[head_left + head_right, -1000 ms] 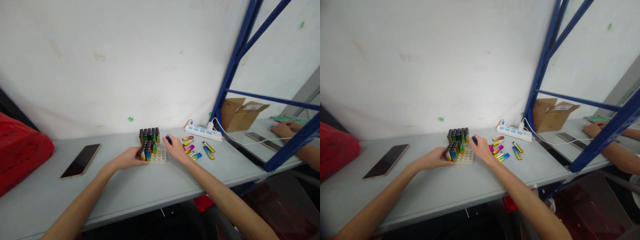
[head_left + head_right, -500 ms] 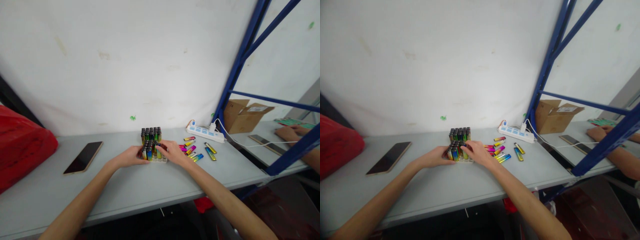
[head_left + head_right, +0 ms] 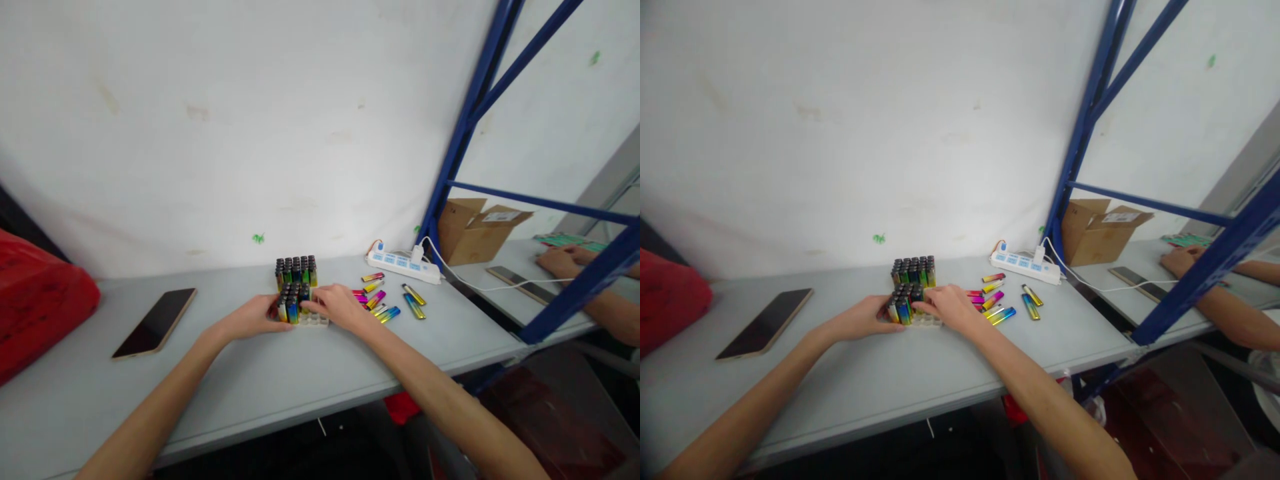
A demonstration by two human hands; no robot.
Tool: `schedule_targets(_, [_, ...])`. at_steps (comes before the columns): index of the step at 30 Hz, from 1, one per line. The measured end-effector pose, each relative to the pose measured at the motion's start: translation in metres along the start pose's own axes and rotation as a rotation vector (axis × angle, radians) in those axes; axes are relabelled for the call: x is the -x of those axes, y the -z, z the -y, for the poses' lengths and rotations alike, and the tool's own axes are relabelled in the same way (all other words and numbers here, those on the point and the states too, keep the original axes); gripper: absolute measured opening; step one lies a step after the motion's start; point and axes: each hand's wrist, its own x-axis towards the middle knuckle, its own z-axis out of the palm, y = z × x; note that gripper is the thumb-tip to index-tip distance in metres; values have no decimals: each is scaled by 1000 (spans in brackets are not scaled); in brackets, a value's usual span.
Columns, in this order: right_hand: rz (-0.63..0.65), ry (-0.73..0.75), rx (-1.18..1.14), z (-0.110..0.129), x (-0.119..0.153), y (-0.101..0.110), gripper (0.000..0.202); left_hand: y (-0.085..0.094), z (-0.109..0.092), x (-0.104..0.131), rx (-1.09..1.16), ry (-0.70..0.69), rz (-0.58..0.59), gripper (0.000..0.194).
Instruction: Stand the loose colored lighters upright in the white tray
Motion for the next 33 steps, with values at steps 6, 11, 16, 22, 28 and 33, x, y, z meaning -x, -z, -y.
schedule_targets(6, [-180, -273, 54, -55, 7, 11, 29, -2, 3, -1, 52, -4, -28, 54])
schedule_targets(11, [36, -569, 146, -125, 23, 7, 45, -1, 3, -1, 1, 1, -8, 52])
schedule_targets(16, [100, -573, 114, -143, 26, 4, 31, 0, 1, -1, -16, 15, 0, 52])
schedule_targets(22, [67, -496, 22, -125, 23, 13, 15, -1, 3, -1, -18, 11, -2, 56])
schedule_targets(28, [-318, -304, -432, -104, 9, 13, 20, -1, 1, -1, 3, 15, 6, 55])
schedule_targets(33, [-372, -461, -1095, -74, 0, 2, 41, -1, 1, 0, 16, 11, 9, 52])
